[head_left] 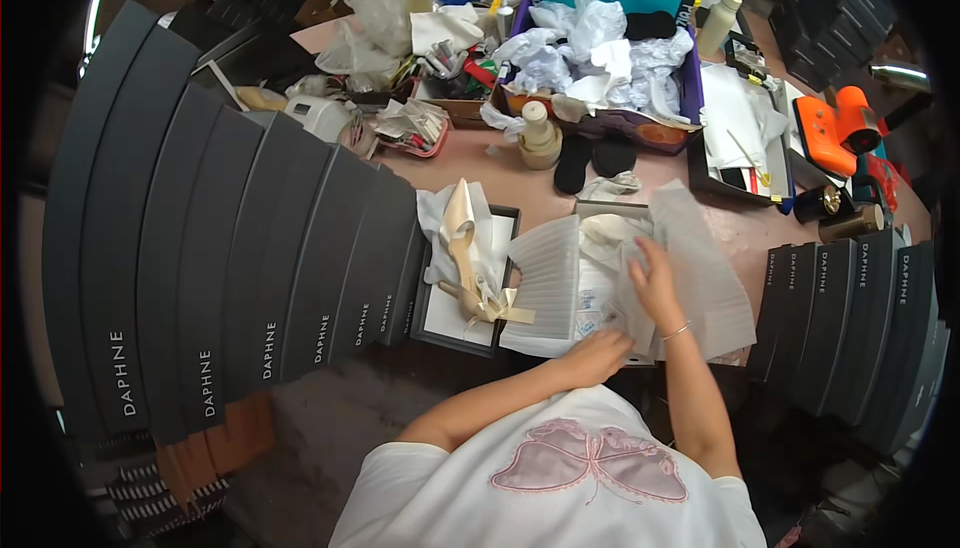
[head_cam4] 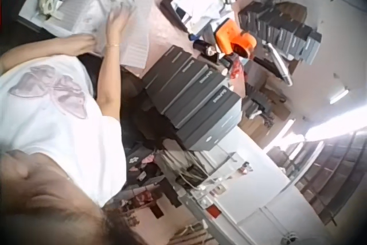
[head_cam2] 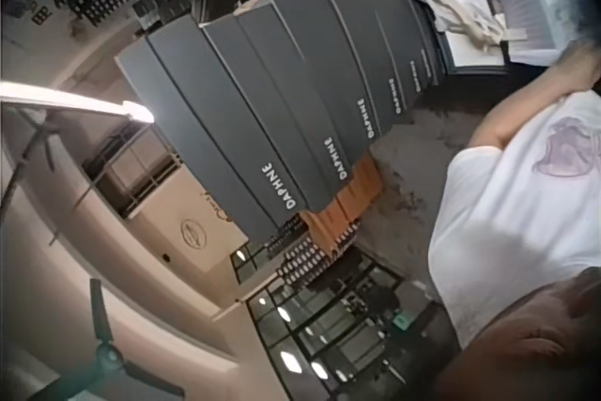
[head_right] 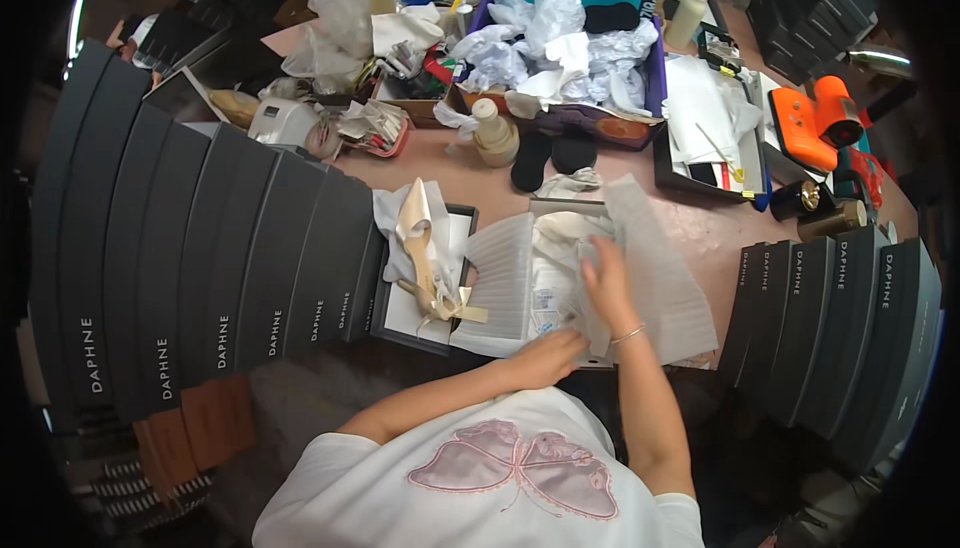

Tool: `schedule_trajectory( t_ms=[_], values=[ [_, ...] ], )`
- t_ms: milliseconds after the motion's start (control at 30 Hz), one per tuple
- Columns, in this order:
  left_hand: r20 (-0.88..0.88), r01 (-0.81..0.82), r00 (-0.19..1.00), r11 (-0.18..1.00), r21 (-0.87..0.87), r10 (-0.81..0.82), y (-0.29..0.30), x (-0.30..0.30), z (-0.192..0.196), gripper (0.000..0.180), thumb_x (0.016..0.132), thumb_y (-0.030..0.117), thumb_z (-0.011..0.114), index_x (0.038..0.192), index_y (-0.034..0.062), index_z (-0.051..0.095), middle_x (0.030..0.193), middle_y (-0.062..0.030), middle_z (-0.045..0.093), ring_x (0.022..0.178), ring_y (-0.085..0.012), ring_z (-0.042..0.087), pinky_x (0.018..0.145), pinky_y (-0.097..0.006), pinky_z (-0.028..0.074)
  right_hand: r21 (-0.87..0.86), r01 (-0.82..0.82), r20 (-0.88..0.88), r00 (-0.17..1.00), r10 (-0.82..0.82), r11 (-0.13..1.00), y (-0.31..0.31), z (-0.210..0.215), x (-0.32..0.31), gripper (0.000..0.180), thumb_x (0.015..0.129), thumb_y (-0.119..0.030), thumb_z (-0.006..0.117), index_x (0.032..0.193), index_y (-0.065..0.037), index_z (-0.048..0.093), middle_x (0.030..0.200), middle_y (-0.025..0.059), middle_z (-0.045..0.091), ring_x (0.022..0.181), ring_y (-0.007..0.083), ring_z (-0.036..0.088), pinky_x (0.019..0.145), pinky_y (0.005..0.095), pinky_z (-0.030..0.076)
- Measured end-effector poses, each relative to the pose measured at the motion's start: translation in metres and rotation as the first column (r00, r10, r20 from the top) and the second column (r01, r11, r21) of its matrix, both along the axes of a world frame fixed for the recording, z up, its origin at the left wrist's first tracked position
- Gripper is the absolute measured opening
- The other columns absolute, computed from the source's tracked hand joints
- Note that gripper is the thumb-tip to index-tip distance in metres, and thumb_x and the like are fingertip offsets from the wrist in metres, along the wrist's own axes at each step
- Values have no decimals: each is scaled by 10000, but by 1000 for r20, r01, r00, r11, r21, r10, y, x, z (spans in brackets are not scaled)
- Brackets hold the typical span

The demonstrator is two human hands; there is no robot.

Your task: Packing high-heeled shoes into branded boxes with protective wrapping and inserts.

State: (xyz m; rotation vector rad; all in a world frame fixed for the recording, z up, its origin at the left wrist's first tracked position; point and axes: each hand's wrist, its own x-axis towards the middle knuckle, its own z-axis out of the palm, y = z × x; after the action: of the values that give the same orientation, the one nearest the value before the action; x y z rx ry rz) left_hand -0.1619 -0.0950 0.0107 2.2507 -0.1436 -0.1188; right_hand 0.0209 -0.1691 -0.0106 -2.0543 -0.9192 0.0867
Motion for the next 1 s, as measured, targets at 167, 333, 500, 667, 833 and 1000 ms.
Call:
schedule_trajectory(
  t_ms=[167, 333, 500, 667, 833, 1000],
  values=[
    [-175, -213, 971, 930, -299, 166, 8, -23, 14, 349, 863, 145, 598, 1188, 20, 573, 1168, -182, 586, 1068, -357, 568, 920, -405, 461, -434, -223, -104, 975, 197, 873, 5, -8, 9, 752, 783, -77, 654, 1428, 3, 276, 1033, 285, 612, 931, 441, 608, 832, 469, 488],
    [-264, -591, 798, 616, -521, 542, 38, -11, 29, 422, 933, 277, 584, 1254, 6, 535, 1197, -152, 587, 1074, -293, 587, 949, -380, 446, -541, -125, -21, 991, 135, 832, 27, -4, 34, 685, 817, -131, 640, 1419, -26, 331, 839, 215, 665, 711, 408, 646, 700, 423, 526],
    [-691, -740, 648, 49, -671, 320, 49, 11, 27, 579, 949, 487, 519, 1316, 43, 467, 1232, -73, 559, 1118, -256, 554, 897, -366, 485, -1, -11, -368, 930, 10, 1000, 7, 102, 25, 321, 921, -136, 541, 1212, 1, 547, 934, 197, 667, 839, 265, 652, 771, 352, 490],
    [-604, -582, 797, -251, -774, 14, 43, 46, 72, 506, 940, 459, 545, 1248, 58, 510, 1098, -41, 622, 962, -180, 630, 846, -352, 526, 184, 92, -425, 905, -5, 979, 31, 109, -12, 204, 934, -152, 556, 1028, 14, 629, 839, 113, 664, 778, 196, 622, 725, 319, 483],
    [-705, -660, 659, -248, -709, 264, 75, 45, 69, 421, 962, 367, 539, 1238, 50, 513, 1160, -89, 617, 1025, -228, 630, 871, -400, 528, 37, -109, -478, 871, 114, 993, -35, 202, -33, 260, 858, -140, 663, 1080, -13, 614, 929, 124, 640, 821, 217, 615, 726, 305, 496],
    [-546, -454, 759, -313, -834, 355, 67, 34, 102, 532, 951, 436, 535, 1340, 87, 438, 1289, -82, 554, 1178, -232, 538, 1011, -401, 418, -299, -311, -164, 948, 272, 902, -16, 158, -85, 625, 702, -100, 695, 1269, -12, 448, 1171, 233, 507, 1045, 409, 530, 861, 438, 476]
  ],
)
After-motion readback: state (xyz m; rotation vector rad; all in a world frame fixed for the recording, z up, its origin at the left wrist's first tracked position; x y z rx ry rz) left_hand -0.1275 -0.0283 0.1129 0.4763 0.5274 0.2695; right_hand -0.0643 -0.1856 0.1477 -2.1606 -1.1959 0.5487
